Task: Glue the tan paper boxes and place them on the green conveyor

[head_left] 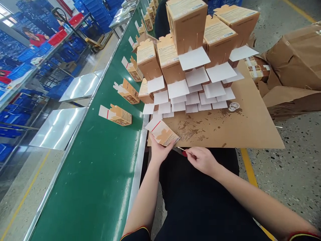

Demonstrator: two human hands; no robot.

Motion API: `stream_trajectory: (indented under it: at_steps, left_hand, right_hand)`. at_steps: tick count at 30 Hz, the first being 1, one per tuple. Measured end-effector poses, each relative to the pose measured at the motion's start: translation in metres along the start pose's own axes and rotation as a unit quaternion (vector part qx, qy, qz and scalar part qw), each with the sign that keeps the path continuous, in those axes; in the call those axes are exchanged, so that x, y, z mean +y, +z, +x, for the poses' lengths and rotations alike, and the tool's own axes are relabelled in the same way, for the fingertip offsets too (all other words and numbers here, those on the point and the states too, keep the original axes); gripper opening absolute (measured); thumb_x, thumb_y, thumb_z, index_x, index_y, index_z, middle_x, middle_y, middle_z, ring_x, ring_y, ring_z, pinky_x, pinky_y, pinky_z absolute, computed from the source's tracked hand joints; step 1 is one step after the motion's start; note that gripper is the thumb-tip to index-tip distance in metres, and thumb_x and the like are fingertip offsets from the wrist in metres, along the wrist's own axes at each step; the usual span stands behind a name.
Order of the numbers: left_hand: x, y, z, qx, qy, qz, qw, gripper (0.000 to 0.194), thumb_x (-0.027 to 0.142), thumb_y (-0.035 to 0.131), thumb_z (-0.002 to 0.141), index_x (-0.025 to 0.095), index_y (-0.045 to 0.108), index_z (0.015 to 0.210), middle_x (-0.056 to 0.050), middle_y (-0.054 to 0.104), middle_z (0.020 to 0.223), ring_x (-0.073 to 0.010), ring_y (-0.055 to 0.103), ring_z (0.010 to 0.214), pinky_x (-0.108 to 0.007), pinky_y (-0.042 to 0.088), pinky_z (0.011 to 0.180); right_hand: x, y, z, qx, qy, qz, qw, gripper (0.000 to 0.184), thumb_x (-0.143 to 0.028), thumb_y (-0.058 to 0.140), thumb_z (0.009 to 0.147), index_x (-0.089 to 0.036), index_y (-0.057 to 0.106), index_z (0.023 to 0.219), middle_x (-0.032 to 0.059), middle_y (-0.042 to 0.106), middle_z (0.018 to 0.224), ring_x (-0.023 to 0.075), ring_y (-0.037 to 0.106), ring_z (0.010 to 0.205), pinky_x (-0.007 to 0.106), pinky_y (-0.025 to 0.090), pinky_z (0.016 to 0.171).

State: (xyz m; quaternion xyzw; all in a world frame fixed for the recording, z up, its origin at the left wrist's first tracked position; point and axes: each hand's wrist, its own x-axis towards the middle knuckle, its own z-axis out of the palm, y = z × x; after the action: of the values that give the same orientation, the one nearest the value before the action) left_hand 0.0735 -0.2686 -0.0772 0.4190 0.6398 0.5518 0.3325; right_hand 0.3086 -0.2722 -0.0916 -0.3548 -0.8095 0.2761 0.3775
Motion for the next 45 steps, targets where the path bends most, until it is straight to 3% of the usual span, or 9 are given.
stream_trajectory:
  at_steps: [7, 15, 25, 29, 32, 36, 38, 41, 45]
  left_hand:
    - [-0.005, 0.003, -0.014, 0.029, 0.021, 0.092, 0.995, 0.085, 0.040, 0.107, 0.066, 0.027, 0.054, 0.131, -0.013, 0.076, 0.126, -0.0380, 0.077, 0.130, -0.052, 0.061, 0.112]
    - [-0.005, 0.004, -0.005, 0.018, 0.009, 0.072, 0.997, 0.088, 0.040, 0.110, 0.061, 0.024, 0.064, 0.133, -0.016, 0.078, 0.128, -0.0412, 0.080, 0.123, -0.060, 0.063, 0.111]
    - [-0.002, -0.171, 0.043, 0.308, -0.005, 0.082, 0.948, 0.118, 0.045, 0.117, 0.047, 0.027, 0.047, 0.141, -0.016, 0.068, 0.150, -0.0375, 0.071, 0.144, -0.065, 0.057, 0.124]
    - [-0.011, -0.196, 0.042, 0.298, -0.083, 0.120, 0.943, 0.109, 0.032, 0.114, 0.047, 0.027, 0.044, 0.130, -0.013, 0.068, 0.142, -0.0360, 0.070, 0.141, -0.066, 0.052, 0.128]
    - [-0.001, -0.201, 0.028, 0.371, 0.031, 0.190, 0.909, 0.104, 0.034, 0.106, 0.053, 0.028, 0.041, 0.134, -0.014, 0.060, 0.149, -0.0366, 0.062, 0.149, -0.066, 0.040, 0.136]
    - [0.052, -0.185, 0.040, 0.400, 0.320, 0.171, 0.842, 0.068, 0.052, 0.083, 0.078, 0.028, 0.047, 0.131, -0.011, 0.059, 0.147, -0.0367, 0.059, 0.149, -0.064, 0.039, 0.136]
    - [0.091, -0.156, 0.075, 0.361, 0.351, 0.111, 0.856, 0.053, 0.055, 0.074, 0.087, 0.027, 0.052, 0.127, -0.010, 0.063, 0.140, -0.0341, 0.063, 0.142, -0.061, 0.043, 0.134]
    - [0.143, -0.098, 0.155, 0.219, 0.130, 0.092, 0.963, 0.037, 0.043, 0.071, 0.097, 0.024, 0.059, 0.126, -0.008, 0.069, 0.140, -0.0258, 0.062, 0.143, -0.052, 0.040, 0.136]
    - [0.172, -0.032, 0.244, 0.125, -0.045, 0.100, 0.986, 0.033, 0.047, 0.078, 0.101, 0.016, 0.070, 0.109, -0.016, 0.079, 0.119, -0.0341, 0.072, 0.127, -0.059, 0.054, 0.120]
  right_hand:
    - [-0.002, -0.041, -0.023, 0.037, 0.087, 0.032, 0.995, 0.028, -0.018, 0.063, 0.107, -0.024, 0.069, 0.080, -0.0014, 0.064, 0.066, 0.0130, 0.053, 0.053, 0.028, 0.048, 0.056]
    - [-0.005, -0.034, -0.021, 0.016, 0.062, 0.075, 0.995, 0.025, -0.015, 0.061, 0.105, -0.023, 0.070, 0.083, -0.0017, 0.065, 0.067, 0.0115, 0.055, 0.053, 0.025, 0.047, 0.051]
    - [0.009, -0.057, -0.022, 0.073, 0.110, 0.054, 0.990, 0.021, -0.027, 0.069, 0.105, -0.024, 0.079, 0.087, -0.0016, 0.066, 0.063, 0.0124, 0.056, 0.049, 0.025, 0.047, 0.047]
    - [0.016, -0.066, -0.018, 0.091, 0.124, 0.034, 0.988, 0.027, -0.033, 0.072, 0.105, -0.025, 0.078, 0.081, -0.0016, 0.065, 0.059, 0.0130, 0.058, 0.048, 0.025, 0.051, 0.049]
    - [0.023, -0.081, -0.027, 0.127, 0.145, 0.003, 0.981, 0.026, -0.039, 0.074, 0.105, -0.026, 0.081, 0.083, 0.0006, 0.070, 0.063, 0.0149, 0.064, 0.051, 0.026, 0.056, 0.053]
    - [0.031, -0.102, -0.039, 0.170, 0.170, -0.030, 0.970, 0.030, -0.047, 0.075, 0.105, -0.025, 0.082, 0.084, 0.0016, 0.071, 0.064, 0.0155, 0.065, 0.052, 0.027, 0.059, 0.056]
    - [0.031, -0.106, -0.035, 0.159, 0.165, -0.023, 0.973, 0.033, -0.048, 0.075, 0.104, -0.025, 0.081, 0.082, 0.0016, 0.069, 0.062, 0.0153, 0.064, 0.050, 0.027, 0.057, 0.053]
    - [0.024, -0.101, -0.017, 0.121, 0.135, 0.001, 0.983, 0.032, -0.044, 0.074, 0.105, -0.024, 0.082, 0.082, 0.0017, 0.070, 0.062, 0.0149, 0.063, 0.050, 0.025, 0.054, 0.049]
    - [0.009, -0.088, -0.001, 0.107, 0.095, 0.023, 0.989, 0.029, -0.038, 0.070, 0.107, -0.025, 0.082, 0.084, -0.0006, 0.067, 0.060, 0.0126, 0.059, 0.049, 0.024, 0.050, 0.049]
